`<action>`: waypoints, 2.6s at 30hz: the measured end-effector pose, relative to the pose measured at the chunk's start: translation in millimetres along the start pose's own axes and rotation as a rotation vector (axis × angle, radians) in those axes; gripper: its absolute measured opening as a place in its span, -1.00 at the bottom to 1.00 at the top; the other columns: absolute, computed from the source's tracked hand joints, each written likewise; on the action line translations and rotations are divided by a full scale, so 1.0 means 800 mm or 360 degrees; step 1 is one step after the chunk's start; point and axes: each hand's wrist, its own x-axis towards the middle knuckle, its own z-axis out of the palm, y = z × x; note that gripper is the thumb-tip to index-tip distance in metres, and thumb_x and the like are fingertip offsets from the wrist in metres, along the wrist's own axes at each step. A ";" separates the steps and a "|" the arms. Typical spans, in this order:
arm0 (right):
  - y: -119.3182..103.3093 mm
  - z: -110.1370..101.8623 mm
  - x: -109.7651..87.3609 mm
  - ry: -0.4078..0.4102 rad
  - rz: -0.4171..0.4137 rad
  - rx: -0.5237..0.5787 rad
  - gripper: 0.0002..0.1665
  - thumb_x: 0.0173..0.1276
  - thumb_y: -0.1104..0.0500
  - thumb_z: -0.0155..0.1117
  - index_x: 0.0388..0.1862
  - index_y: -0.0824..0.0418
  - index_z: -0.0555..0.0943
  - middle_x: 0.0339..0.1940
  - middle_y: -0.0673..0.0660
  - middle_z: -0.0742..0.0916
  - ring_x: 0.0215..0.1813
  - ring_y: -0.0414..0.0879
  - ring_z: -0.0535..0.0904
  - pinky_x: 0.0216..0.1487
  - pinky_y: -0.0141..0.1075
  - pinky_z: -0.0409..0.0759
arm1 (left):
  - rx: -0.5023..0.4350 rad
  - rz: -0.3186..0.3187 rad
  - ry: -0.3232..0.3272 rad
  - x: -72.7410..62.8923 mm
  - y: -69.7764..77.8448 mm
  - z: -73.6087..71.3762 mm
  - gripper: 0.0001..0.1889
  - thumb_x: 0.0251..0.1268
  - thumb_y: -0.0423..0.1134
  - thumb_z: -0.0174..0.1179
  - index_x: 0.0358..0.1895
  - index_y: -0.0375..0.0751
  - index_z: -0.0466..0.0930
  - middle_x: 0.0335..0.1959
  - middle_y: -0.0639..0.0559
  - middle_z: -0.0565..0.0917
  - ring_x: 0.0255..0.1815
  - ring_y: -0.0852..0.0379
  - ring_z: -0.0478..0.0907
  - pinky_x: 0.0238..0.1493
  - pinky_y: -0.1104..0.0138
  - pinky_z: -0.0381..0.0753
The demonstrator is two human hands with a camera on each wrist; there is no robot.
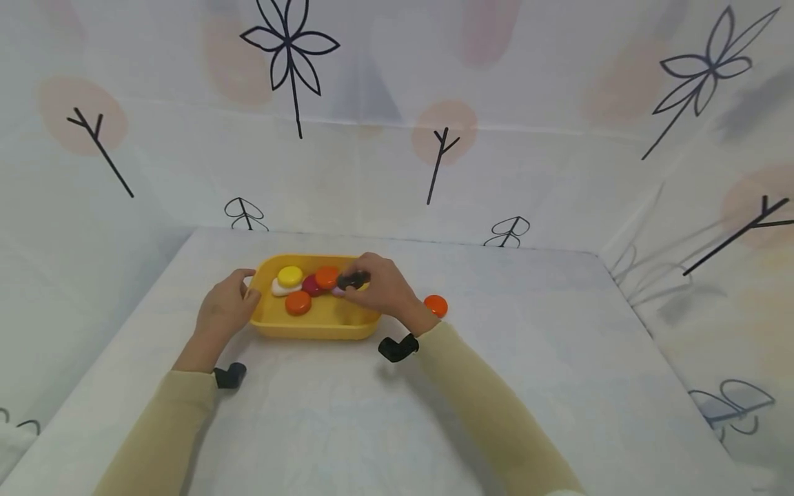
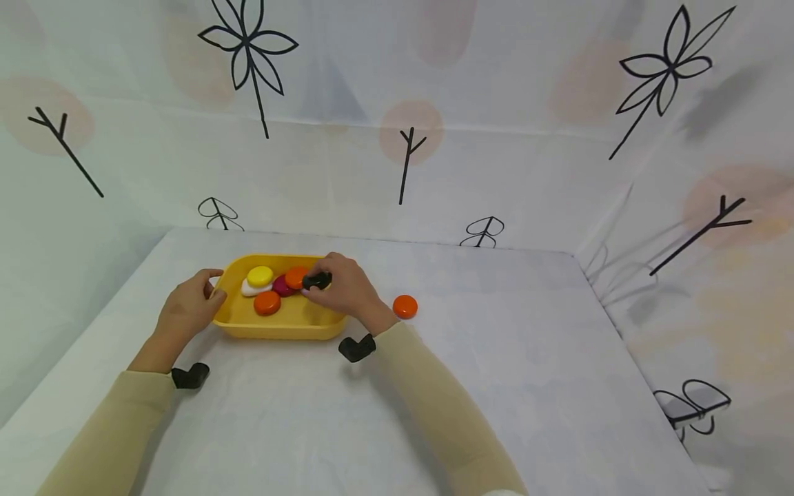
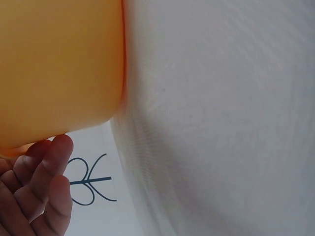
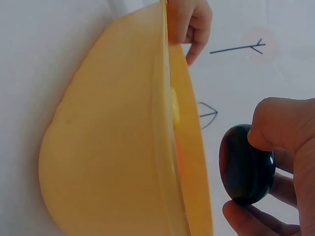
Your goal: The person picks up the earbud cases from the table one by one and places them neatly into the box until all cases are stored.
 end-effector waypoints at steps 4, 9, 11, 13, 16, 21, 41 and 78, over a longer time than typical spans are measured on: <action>0.002 -0.004 0.000 0.0019 -0.0021 -0.0036 -0.81 0.13 0.22 0.32 -0.23 0.13 0.69 -0.23 0.00 0.67 -0.20 -0.20 0.56 -0.08 -0.42 0.59 | 0.0005 0.0015 0.0005 -0.001 -0.001 -0.001 -0.42 0.31 -0.16 -0.09 0.38 -0.28 0.22 -0.31 -0.14 0.46 -0.43 0.02 0.40 -0.49 0.32 0.39; 0.004 -0.010 -0.002 0.0036 -0.0008 -0.0113 -0.80 0.12 0.20 0.34 -0.23 0.12 0.69 -0.22 -0.01 0.68 -0.19 -0.19 0.55 -0.07 -0.41 0.58 | 0.0005 0.0034 0.0012 -0.001 -0.001 -0.001 -0.43 0.32 -0.16 -0.09 0.38 -0.29 0.22 -0.30 -0.14 0.47 -0.43 0.02 0.40 -0.48 0.32 0.39; 0.006 -0.012 -0.003 0.0047 0.0001 -0.0139 -0.78 0.11 0.19 0.35 -0.22 0.13 0.69 -0.21 0.00 0.68 -0.19 -0.18 0.55 -0.07 -0.38 0.58 | 0.0007 0.0044 0.0016 -0.001 -0.001 -0.001 -0.43 0.32 -0.16 -0.09 0.37 -0.29 0.23 -0.31 -0.14 0.47 -0.43 0.02 0.40 -0.49 0.33 0.39; 0.007 -0.014 -0.004 0.0054 0.0010 -0.0149 -0.77 0.10 0.18 0.35 -0.21 0.13 0.69 -0.20 0.00 0.68 -0.18 -0.17 0.55 -0.06 -0.36 0.58 | 0.0009 0.0052 0.0020 -0.001 -0.001 -0.002 -0.43 0.32 -0.16 -0.09 0.37 -0.30 0.23 -0.32 -0.14 0.47 -0.44 0.02 0.40 -0.49 0.33 0.38; 0.009 -0.017 -0.005 0.0054 0.0032 -0.0152 -0.76 0.11 0.17 0.35 -0.20 0.12 0.69 -0.19 -0.01 0.68 -0.17 -0.18 0.55 -0.04 -0.37 0.57 | 0.0016 0.0055 0.0023 -0.001 -0.001 -0.002 -0.44 0.33 -0.16 -0.08 0.37 -0.30 0.24 -0.33 -0.13 0.47 -0.45 0.02 0.40 -0.50 0.33 0.38; 0.010 -0.023 -0.009 0.0074 0.0034 -0.0137 -0.76 0.10 0.18 0.34 -0.20 0.13 0.70 -0.19 0.00 0.68 -0.16 -0.16 0.57 -0.04 -0.35 0.58 | 0.0016 0.0040 0.0012 0.000 -0.002 -0.001 -0.44 0.34 -0.16 -0.08 0.37 -0.30 0.23 -0.33 -0.13 0.46 -0.44 0.02 0.39 -0.49 0.33 0.38; 0.029 -0.045 -0.022 0.0123 0.0129 -0.0108 -0.77 0.10 0.21 0.33 -0.21 0.14 0.68 -0.17 0.01 0.67 -0.13 -0.14 0.60 0.00 -0.32 0.61 | 0.0006 0.0040 0.0010 -0.002 -0.001 0.000 -0.43 0.32 -0.17 -0.09 0.38 -0.30 0.22 -0.31 -0.14 0.46 -0.43 0.02 0.40 -0.48 0.32 0.39; 0.054 -0.095 -0.058 0.0096 0.0282 -0.0308 -0.78 0.10 0.17 0.32 -0.22 0.15 0.67 -0.17 0.03 0.66 -0.14 -0.08 0.61 0.03 -0.21 0.61 | -0.0004 0.0033 0.0021 -0.002 -0.003 0.003 -0.42 0.32 -0.16 -0.09 0.38 -0.30 0.22 -0.35 -0.13 0.46 -0.45 0.02 0.39 -0.49 0.32 0.40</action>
